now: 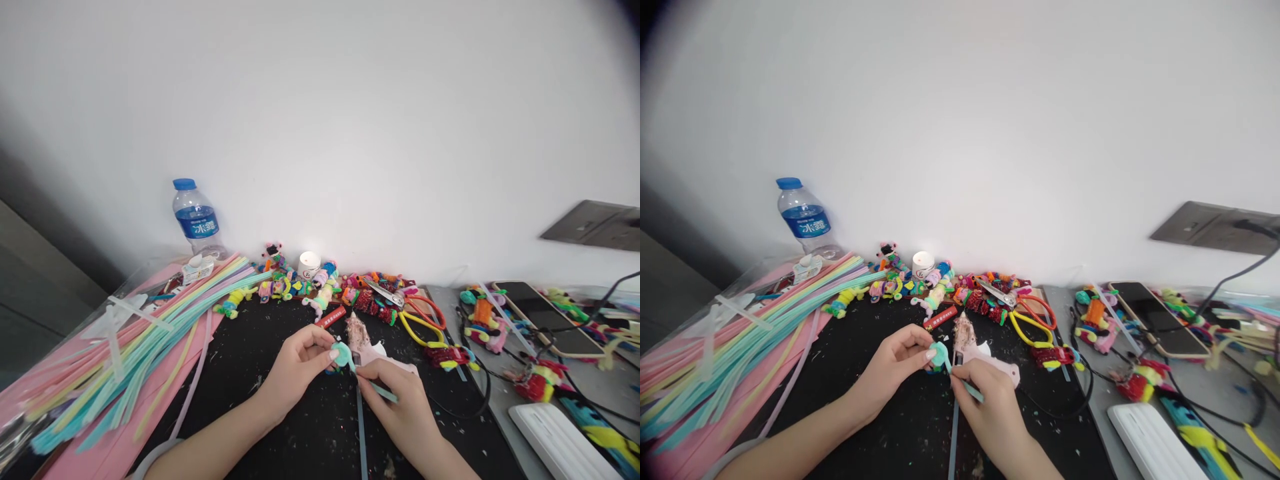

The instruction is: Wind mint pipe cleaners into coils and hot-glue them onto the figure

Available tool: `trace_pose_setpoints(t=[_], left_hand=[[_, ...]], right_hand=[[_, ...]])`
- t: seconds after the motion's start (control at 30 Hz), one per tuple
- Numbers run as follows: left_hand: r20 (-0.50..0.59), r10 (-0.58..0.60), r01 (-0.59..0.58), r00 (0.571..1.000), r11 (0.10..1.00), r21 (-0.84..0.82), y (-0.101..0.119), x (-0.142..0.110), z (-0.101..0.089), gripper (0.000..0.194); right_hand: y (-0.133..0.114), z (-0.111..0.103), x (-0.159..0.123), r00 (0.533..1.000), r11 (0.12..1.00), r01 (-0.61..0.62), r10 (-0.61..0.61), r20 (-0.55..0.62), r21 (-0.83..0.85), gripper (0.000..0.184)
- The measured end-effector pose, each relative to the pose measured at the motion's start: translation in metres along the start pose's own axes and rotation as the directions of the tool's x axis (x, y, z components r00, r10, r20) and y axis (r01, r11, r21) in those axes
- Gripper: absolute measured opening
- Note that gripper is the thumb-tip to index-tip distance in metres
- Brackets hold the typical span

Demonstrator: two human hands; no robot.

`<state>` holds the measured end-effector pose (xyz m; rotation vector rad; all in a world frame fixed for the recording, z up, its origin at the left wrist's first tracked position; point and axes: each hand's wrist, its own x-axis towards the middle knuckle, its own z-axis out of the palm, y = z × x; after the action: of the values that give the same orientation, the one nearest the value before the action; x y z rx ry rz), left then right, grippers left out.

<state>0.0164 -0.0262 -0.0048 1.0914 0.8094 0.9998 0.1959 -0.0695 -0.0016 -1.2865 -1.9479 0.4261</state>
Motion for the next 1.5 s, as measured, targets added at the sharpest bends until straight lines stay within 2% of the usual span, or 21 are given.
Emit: trace_pose_setpoints(t=[0.27, 0.8, 1.5], left_hand=[[-0.014, -0.006, 0.006, 1.0, 1.0, -0.002, -0.0014, 0.0016, 0.0005, 0.014], [-0.004, -0.032, 0.032, 0.999, 0.999, -0.038, -0.0007, -0.0004, 0.0022, 0.018], [-0.002, -0.021, 0.021, 1.0, 1.0, -0.017, -0.0024, -0.0023, 0.0043, 0.022]], right_hand=[[-0.0038, -0.0024, 0.0006, 0.999, 0.999, -0.028, 0.026, 0.046, 0.042, 0.014], [-0.0038, -0.0004, 0.0017, 0.991, 0.99, -0.126, 0.122, 0.057, 0.066, 0.017], [-0.0061, 0.0003, 0.0013, 0.983, 0.981, -0.176, 0.17, 0.07, 0.082, 0.018]])
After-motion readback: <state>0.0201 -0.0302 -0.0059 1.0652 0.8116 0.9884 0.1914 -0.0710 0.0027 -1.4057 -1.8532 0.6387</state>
